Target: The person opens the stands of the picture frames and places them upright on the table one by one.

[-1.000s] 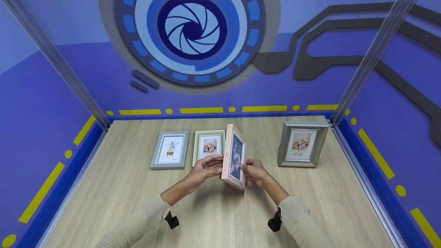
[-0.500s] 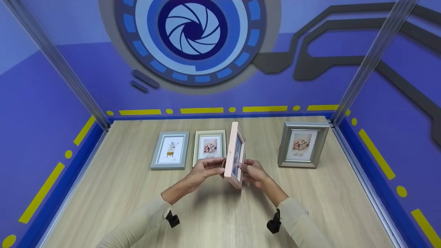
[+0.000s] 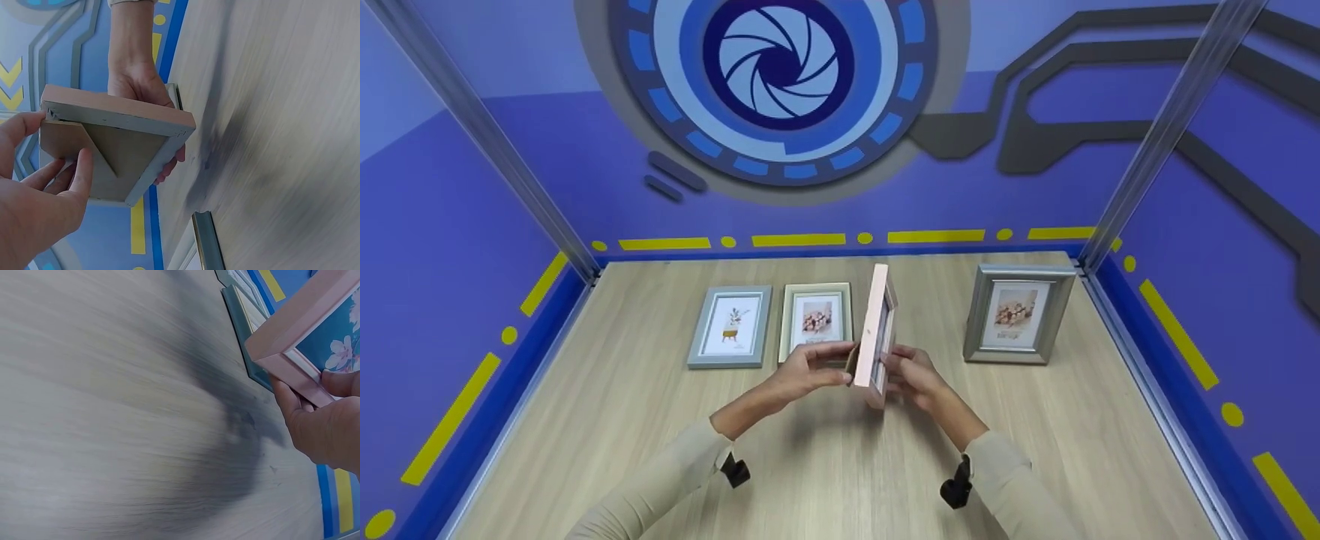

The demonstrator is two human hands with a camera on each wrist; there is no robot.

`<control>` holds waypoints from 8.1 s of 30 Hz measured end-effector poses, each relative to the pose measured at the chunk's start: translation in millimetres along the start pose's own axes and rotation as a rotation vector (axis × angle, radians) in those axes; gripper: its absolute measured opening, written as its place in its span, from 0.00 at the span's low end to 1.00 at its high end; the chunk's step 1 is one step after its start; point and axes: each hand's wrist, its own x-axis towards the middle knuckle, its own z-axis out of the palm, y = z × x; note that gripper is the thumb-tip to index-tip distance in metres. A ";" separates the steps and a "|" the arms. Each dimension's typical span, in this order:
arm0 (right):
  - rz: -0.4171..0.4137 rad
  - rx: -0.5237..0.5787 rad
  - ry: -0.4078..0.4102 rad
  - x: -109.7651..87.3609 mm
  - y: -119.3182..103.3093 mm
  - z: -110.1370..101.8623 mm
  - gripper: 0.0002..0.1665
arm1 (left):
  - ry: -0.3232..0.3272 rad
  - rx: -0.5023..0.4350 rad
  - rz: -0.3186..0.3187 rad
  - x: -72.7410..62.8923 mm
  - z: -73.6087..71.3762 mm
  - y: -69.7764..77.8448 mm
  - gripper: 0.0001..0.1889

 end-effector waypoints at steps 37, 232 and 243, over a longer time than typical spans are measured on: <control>-0.033 0.001 -0.009 -5.2 4.3 -18.2 0.22 | 0.046 0.175 0.037 6.1 -28.4 -8.0 0.22; -0.145 -0.192 0.275 23.3 -6.1 74.6 0.35 | 0.617 0.159 -0.372 -11.7 -64.1 -35.3 0.39; -0.206 -0.312 0.255 17.1 2.5 66.0 0.38 | 0.576 0.055 -0.297 -29.0 -53.9 -20.0 0.39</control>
